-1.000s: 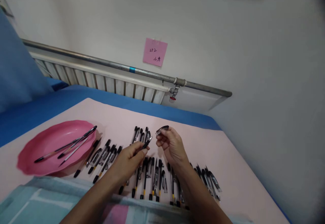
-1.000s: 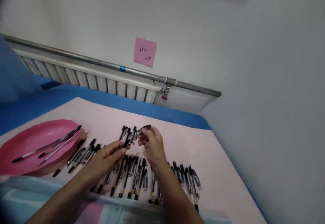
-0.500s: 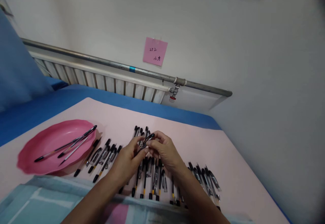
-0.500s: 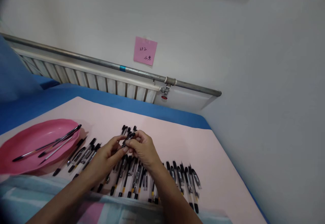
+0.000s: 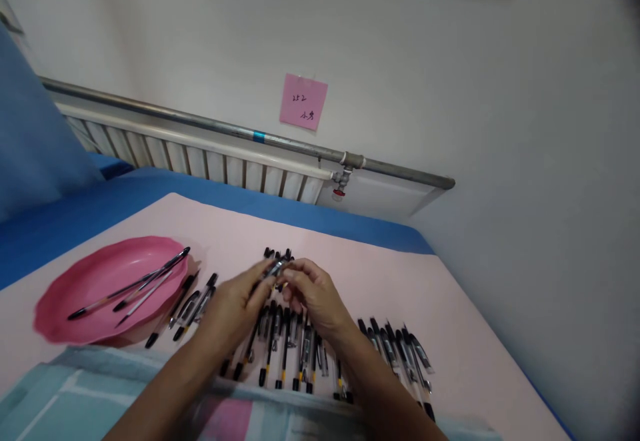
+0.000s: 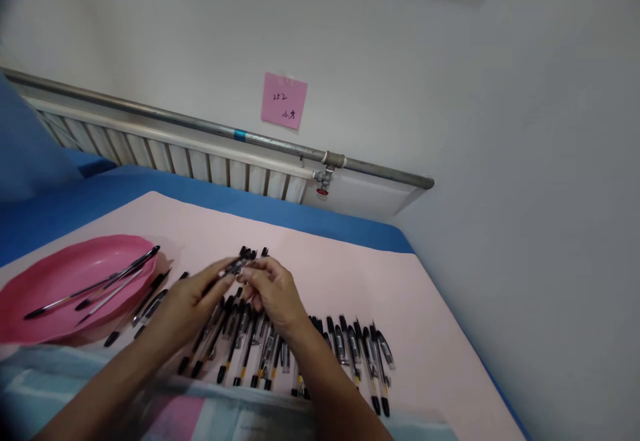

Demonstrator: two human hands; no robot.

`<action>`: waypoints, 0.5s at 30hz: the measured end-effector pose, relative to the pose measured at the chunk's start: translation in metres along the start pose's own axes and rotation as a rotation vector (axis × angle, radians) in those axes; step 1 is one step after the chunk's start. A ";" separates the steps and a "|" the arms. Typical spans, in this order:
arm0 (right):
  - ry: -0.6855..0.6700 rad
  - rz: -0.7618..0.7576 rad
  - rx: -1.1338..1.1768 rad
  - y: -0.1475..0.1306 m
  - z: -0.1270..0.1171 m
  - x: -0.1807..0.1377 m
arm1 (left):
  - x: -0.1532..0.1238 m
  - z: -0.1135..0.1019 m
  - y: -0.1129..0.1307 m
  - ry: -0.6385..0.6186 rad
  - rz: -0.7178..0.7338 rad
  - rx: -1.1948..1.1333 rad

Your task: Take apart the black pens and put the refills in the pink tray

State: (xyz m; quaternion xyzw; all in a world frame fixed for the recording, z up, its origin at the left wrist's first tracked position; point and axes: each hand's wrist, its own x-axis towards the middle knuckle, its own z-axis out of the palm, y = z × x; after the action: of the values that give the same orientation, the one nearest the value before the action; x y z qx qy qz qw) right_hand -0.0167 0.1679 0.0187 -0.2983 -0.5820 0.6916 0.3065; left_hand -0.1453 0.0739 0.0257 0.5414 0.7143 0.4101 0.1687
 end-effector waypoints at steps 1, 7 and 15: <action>0.053 -0.027 -0.027 0.000 -0.004 0.002 | 0.001 -0.011 -0.001 0.071 -0.042 0.076; 0.328 -0.170 -0.571 0.010 -0.038 0.013 | 0.004 -0.082 -0.033 0.304 -0.341 0.685; 0.075 -0.427 -1.171 0.047 -0.038 0.019 | 0.011 -0.083 -0.055 0.285 -0.414 0.814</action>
State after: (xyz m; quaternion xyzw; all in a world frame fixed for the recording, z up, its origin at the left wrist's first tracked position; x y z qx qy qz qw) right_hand -0.0027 0.1996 -0.0338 -0.3179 -0.9002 0.1706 0.2437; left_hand -0.2407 0.0463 0.0359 0.3480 0.9258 0.1251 -0.0784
